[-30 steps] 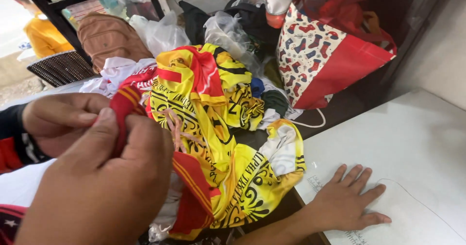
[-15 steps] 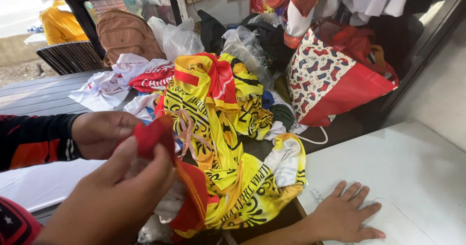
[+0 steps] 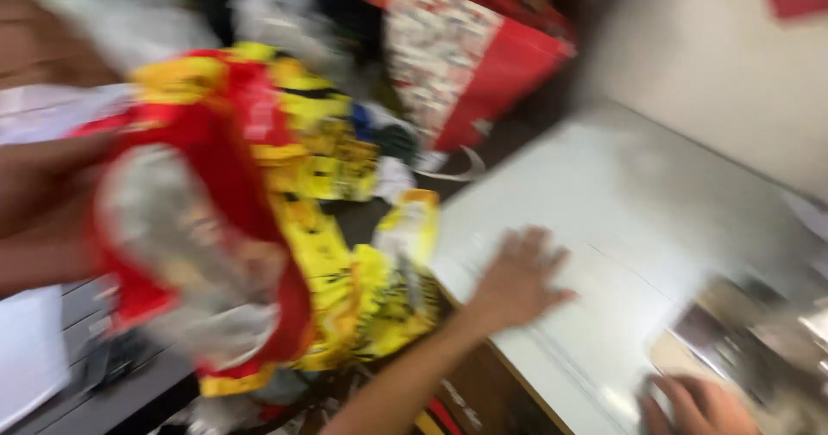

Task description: Trimming excess threads from a colorful garment using small snips at a sewing station.

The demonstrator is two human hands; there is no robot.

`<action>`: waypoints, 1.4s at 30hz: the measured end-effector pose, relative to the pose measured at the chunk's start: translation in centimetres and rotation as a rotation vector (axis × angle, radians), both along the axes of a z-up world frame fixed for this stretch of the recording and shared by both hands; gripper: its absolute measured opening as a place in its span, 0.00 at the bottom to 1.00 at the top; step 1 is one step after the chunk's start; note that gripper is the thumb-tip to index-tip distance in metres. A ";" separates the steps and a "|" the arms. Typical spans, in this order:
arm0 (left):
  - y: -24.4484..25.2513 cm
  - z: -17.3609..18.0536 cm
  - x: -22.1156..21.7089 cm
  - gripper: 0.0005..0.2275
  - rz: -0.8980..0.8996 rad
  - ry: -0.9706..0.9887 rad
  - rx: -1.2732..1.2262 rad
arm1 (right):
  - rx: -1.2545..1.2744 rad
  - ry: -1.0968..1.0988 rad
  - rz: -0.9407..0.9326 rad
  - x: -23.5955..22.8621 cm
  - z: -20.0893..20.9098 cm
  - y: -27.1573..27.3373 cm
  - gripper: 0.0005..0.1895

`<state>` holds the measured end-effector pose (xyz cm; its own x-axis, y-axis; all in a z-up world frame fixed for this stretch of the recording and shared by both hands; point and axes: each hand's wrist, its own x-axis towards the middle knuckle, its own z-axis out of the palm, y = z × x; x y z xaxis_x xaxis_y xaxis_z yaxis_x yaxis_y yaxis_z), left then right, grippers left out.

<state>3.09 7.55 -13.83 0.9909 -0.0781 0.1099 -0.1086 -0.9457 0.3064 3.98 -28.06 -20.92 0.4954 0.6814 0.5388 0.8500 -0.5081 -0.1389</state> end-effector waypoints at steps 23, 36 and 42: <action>-8.1 9.7 14.4 0.18 -0.374 0.141 -0.373 | -0.104 0.202 -0.113 -2.0 15.6 5.6 0.09; -13.2 4.0 11.4 0.03 -0.670 -0.309 -0.320 | -0.079 0.169 -0.136 -1.7 16.4 4.7 0.10; -13.1 5.8 10.2 0.08 -0.688 -0.228 -0.393 | -0.050 0.170 -0.094 -1.6 16.5 4.6 0.09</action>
